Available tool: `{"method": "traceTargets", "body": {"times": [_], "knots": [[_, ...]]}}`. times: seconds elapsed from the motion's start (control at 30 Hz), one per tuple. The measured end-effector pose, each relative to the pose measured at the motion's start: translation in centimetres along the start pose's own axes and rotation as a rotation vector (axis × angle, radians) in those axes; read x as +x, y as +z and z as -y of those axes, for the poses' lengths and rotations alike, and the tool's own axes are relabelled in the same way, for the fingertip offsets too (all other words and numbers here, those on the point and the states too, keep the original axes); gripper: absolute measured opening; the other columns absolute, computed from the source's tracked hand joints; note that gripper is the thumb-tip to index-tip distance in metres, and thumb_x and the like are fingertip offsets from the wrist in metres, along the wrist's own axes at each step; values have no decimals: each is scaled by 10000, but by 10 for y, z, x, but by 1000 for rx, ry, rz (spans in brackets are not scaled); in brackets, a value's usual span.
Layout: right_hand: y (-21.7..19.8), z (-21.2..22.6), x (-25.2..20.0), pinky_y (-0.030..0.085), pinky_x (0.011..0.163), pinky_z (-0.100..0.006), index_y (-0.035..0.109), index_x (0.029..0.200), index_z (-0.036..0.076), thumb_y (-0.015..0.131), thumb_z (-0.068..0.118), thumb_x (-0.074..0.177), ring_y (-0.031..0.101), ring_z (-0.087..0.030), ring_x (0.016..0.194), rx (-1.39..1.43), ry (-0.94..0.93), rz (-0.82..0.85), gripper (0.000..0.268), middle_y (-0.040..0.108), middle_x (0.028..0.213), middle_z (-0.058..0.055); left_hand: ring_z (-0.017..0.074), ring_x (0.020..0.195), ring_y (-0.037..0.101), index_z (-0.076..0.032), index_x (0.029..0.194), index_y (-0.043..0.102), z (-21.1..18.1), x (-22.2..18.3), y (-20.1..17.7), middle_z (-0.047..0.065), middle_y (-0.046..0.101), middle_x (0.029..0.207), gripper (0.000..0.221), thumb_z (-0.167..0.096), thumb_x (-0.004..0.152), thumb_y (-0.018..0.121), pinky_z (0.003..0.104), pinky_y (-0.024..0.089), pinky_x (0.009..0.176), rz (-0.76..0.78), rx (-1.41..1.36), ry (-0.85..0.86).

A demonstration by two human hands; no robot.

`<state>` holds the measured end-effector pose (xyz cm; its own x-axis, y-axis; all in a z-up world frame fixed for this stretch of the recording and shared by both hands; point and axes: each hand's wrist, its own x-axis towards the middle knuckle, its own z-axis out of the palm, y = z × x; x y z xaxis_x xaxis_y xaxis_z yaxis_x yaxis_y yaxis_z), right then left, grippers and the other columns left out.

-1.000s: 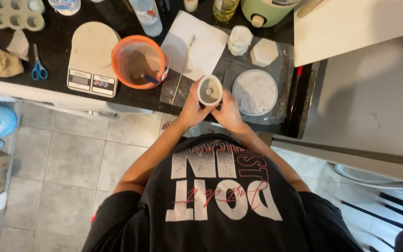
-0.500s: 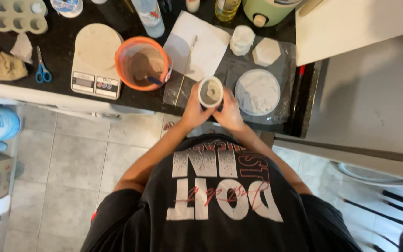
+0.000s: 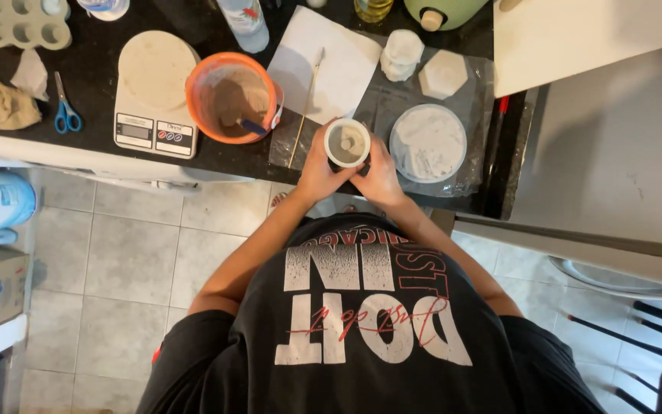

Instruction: Measuring and mixing powder with water in a small bucket on a digital scale

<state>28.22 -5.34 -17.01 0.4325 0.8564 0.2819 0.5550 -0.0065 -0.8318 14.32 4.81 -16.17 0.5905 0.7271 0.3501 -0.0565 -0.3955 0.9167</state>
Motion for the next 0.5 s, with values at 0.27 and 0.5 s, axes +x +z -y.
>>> {"method": "traceTargets", "body": {"times": [0.27,0.5], "knots": [[-15,33,10,627,844,-485,506,1462,-7,871,42,767,616,-457,1209,39,-13,-23,787,584,1390,-257,388,1320,572,-24,1453,483,-19,14,3,198,556,1378,922,-304,734,988,477,440,1148,-44,-29,8],[-19,48,13,629,848,-509,458,1515,-2,812,-19,839,608,-493,1198,93,-41,8,763,577,1373,-265,410,1312,574,6,1420,478,-18,12,1,222,543,1401,862,-264,764,967,496,449,1128,-49,-87,54]]}}
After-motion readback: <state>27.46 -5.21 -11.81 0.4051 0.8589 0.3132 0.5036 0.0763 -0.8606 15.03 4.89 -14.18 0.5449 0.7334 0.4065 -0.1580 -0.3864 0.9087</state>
